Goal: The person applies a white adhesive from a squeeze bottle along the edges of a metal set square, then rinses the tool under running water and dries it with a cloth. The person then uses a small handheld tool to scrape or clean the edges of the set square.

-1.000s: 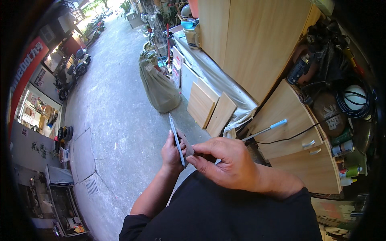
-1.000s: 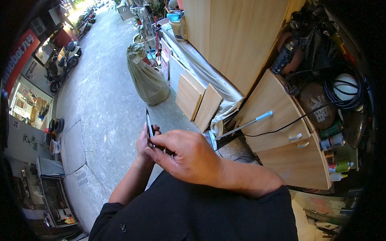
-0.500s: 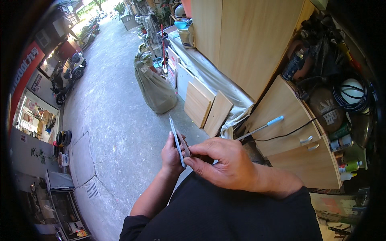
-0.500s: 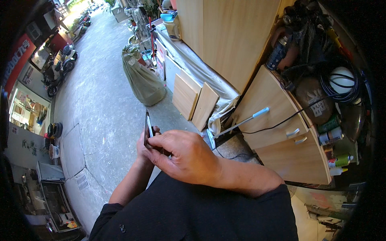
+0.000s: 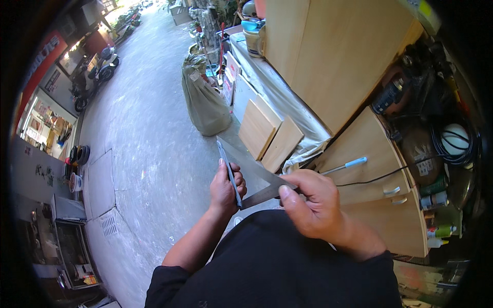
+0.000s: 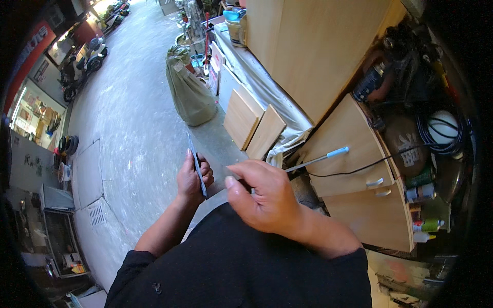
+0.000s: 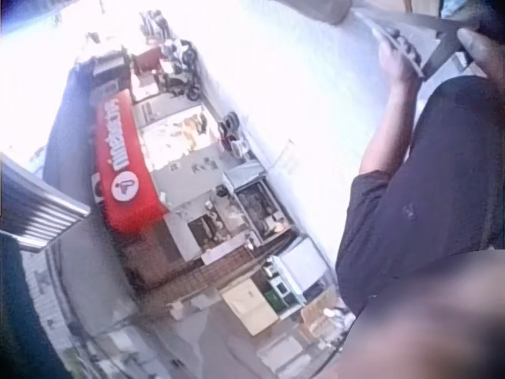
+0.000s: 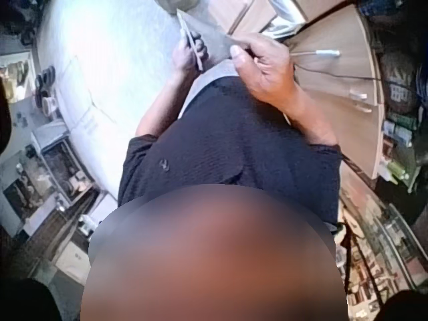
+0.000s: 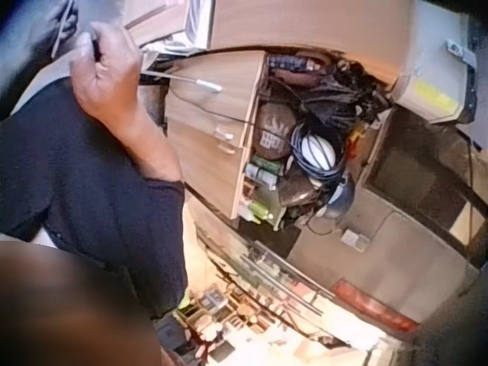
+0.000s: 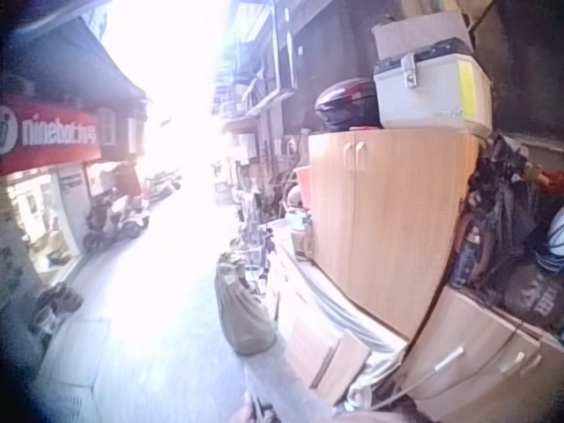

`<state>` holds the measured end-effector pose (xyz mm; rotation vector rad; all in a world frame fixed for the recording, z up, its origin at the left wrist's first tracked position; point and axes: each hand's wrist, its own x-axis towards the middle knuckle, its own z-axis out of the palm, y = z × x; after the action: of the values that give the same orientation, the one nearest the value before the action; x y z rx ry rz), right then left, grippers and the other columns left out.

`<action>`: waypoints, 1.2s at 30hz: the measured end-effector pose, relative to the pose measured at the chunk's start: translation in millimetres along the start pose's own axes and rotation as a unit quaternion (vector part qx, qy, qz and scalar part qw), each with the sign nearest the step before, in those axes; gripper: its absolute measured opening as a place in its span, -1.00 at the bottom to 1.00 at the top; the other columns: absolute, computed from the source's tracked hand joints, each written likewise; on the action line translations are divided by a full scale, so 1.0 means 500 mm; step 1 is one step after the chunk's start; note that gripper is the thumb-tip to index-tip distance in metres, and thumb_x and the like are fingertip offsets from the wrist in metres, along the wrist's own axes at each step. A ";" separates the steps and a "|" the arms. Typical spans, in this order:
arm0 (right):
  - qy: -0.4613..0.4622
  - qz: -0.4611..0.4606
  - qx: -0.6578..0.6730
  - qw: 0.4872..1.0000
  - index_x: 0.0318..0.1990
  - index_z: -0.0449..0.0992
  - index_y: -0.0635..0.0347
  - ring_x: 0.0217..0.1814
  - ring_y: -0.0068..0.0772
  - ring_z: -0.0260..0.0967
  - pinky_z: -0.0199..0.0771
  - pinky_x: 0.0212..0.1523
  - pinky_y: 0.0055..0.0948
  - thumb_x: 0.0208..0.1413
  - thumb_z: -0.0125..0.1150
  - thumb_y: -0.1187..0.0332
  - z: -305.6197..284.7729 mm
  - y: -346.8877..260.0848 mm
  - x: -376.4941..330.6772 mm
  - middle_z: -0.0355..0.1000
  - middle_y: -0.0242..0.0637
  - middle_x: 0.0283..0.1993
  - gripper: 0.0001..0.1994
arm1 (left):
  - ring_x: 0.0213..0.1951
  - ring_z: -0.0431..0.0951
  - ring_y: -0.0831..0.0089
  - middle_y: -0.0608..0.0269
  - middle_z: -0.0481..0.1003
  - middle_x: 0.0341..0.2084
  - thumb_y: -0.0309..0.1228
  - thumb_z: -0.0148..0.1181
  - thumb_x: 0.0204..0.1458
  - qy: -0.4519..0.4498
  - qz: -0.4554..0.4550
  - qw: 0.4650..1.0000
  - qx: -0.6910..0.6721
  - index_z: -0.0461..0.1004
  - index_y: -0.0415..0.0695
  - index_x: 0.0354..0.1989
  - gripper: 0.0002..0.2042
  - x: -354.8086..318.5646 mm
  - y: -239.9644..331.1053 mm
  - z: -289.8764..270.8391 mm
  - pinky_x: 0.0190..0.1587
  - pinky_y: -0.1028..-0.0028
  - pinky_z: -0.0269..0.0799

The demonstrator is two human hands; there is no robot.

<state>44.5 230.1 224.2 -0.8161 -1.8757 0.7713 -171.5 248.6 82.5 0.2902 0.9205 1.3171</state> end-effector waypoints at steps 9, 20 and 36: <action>0.026 0.264 0.180 0.947 -0.13 0.55 0.39 -0.40 -0.64 0.41 0.44 -0.33 -0.59 0.22 0.16 0.49 -0.028 0.054 -0.054 0.52 -0.39 -0.37 -0.85 | -0.57 0.33 0.52 0.32 0.33 -0.57 -0.04 -0.21 0.44 0.019 0.117 0.992 0.048 0.37 -0.15 -0.18 -0.59 -0.020 0.037 -0.008 -0.50 0.51 0.33; -0.180 0.316 -0.077 0.928 -0.11 0.54 0.37 -0.38 -0.35 0.43 0.42 -0.33 -0.28 0.32 0.16 0.28 -0.052 0.060 -0.001 0.46 -0.19 -0.45 -0.73 | -0.55 0.34 0.52 0.32 0.34 -0.53 -0.08 -0.14 0.43 -0.032 0.128 0.987 0.096 0.39 -0.13 -0.18 -0.64 -0.055 0.052 0.016 -0.47 0.52 0.33; -0.143 0.146 -0.240 0.949 -0.14 0.52 0.25 -0.29 0.17 0.49 0.47 -0.27 0.02 0.31 0.09 0.34 0.008 0.036 -0.001 0.51 0.03 -0.35 -0.83 | -0.59 0.29 0.56 0.35 0.32 -0.58 -0.07 -0.19 0.44 -0.022 0.061 0.995 0.070 0.39 -0.09 -0.21 -0.64 -0.049 0.019 -0.005 -0.54 0.55 0.28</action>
<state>44.8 239.3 208.3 -1.3730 -2.2764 0.6395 -179.1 228.2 97.1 0.4886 0.9715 1.3552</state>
